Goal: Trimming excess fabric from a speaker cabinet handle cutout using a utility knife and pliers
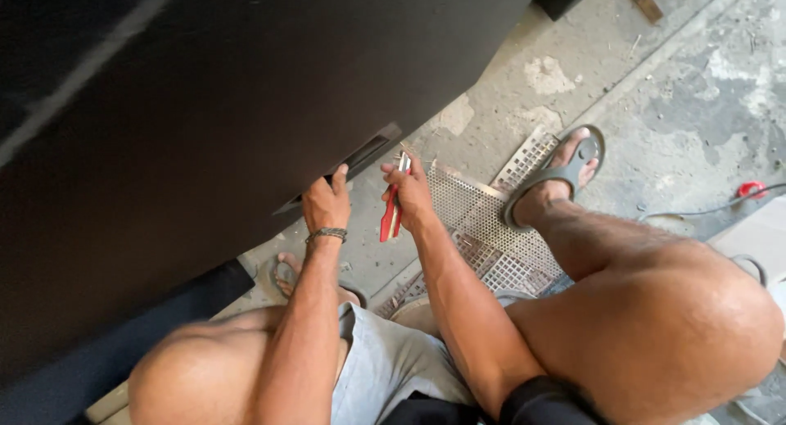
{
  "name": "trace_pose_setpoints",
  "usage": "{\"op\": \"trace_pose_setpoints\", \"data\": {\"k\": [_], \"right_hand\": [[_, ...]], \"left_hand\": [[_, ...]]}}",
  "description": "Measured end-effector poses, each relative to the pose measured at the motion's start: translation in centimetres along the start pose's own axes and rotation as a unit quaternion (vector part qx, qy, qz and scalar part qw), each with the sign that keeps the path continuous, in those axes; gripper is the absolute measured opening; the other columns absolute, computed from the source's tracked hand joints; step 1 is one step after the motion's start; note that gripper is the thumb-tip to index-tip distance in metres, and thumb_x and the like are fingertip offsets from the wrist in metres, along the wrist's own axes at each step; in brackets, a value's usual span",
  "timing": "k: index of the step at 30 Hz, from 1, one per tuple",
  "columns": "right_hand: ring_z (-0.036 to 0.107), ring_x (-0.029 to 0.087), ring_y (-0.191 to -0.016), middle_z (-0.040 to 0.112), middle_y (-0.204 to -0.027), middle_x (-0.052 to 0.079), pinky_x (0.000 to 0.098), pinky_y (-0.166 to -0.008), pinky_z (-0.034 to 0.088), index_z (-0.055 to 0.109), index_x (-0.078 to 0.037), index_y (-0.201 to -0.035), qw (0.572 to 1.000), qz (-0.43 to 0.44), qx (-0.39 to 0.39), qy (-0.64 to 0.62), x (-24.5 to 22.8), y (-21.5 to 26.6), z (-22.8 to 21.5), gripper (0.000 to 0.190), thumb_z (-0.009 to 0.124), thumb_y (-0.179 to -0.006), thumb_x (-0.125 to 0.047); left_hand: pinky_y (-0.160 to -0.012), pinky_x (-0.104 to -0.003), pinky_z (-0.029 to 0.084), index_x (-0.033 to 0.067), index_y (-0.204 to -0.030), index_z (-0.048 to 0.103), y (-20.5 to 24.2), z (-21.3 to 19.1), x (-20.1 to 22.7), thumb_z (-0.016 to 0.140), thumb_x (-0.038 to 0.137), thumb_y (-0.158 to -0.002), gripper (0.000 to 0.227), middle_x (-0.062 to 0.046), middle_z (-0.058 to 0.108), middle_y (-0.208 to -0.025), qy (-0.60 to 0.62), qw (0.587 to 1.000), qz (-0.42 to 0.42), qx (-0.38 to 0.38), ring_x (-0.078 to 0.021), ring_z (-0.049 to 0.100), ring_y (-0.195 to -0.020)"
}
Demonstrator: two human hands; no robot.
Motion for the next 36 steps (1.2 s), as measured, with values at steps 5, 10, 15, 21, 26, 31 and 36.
{"op": "trace_pose_setpoints", "data": {"k": [5,10,15,21,26,31,36], "right_hand": [[0.066,0.022,-0.049,0.072,-0.097,0.011,0.0272,-0.04,0.048,0.053,-0.011,-0.12,1.0,-0.001,0.025,0.004,1.3,-0.6,-0.9,0.051,0.058,-0.071,0.002],[0.068,0.021,-0.058,0.067,-0.095,0.01,0.0265,-0.049,0.051,0.057,-0.01,-0.124,0.998,-0.062,0.02,-0.002,-1.7,0.6,-0.1,0.048,0.058,-0.079,0.008],[0.063,0.019,-0.05,0.069,-0.086,0.015,0.0312,-0.04,0.057,0.043,-0.009,-0.149,0.999,-0.038,-0.006,-0.025,-2.9,2.0,0.7,0.056,0.056,-0.094,-0.004],[0.065,0.017,-0.046,0.074,-0.113,0.019,0.0299,-0.037,0.058,0.057,-0.003,-0.135,0.993,-0.082,0.038,-0.079,-4.6,2.8,0.9,0.051,0.07,-0.086,-0.005],[0.067,0.02,-0.048,0.071,-0.123,0.017,0.0313,-0.039,0.059,0.054,-0.003,-0.135,0.996,-0.047,0.041,-0.059,-1.9,0.3,-0.1,0.054,0.063,-0.082,0.0],[0.063,0.023,-0.051,0.063,-0.084,0.012,0.0378,-0.04,0.057,0.055,-0.004,-0.122,0.975,-0.067,0.206,0.047,0.8,-5.8,-7.9,0.029,0.06,-0.094,-0.01],[0.062,0.054,-0.112,0.059,-0.119,0.033,0.0586,-0.101,0.05,0.058,0.001,-0.14,0.876,-0.144,0.268,0.374,-4.5,-6.4,-11.1,0.054,0.072,-0.09,-0.015]], "left_hand": [[-0.088,-0.059,0.055,-0.006,-0.118,0.068,0.0,-0.3,0.5,0.069,0.041,-0.098,0.051,-0.03,0.072,-0.107,-0.048,0.999,-0.001,-0.022,-0.049,0.068,-0.102],[-0.086,-0.063,0.053,-0.0074,-0.113,0.07,-0.1,0.7,-1.0,0.066,0.044,-0.1,0.053,-0.033,0.071,-0.101,-0.082,0.996,-0.004,-0.033,-0.0514,0.068,-0.098],[-0.083,-0.061,0.054,-0.0066,-0.107,0.071,0.2,1.2,-2.5,0.066,0.046,-0.099,0.053,-0.033,0.072,-0.094,-0.086,0.996,0.001,-0.032,-0.052,0.069,-0.094],[-0.08,-0.058,0.056,-0.0065,-0.104,0.073,0.0,1.0,-2.5,0.07,0.044,-0.099,0.051,-0.032,0.072,-0.092,-0.072,0.997,0.027,-0.02,-0.0503,0.069,-0.093],[-0.078,-0.062,0.052,-0.0083,-0.096,0.073,0.1,0.6,-1.5,0.067,0.044,-0.1,0.053,-0.033,0.071,-0.089,-0.068,0.997,0.026,-0.034,-0.0524,0.068,-0.091],[-0.082,-0.059,0.055,-0.0086,-0.105,0.073,0.0,1.2,-3.0,0.068,0.036,-0.099,0.045,-0.033,0.071,-0.097,-0.054,0.997,0.048,-0.031,-0.0513,0.068,-0.096],[-0.092,-0.056,0.055,-0.0107,-0.123,0.068,0.1,2.0,-4.3,0.072,0.028,-0.098,0.047,-0.033,0.069,-0.118,-0.05,0.994,0.091,-0.019,-0.0479,0.067,-0.108]]}}
Point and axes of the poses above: each hand's wrist, its own y-axis away from the middle knuckle, its own z-axis out of the palm, x = y × z, the point moved 9 cm from there along -y, towards the middle knuckle
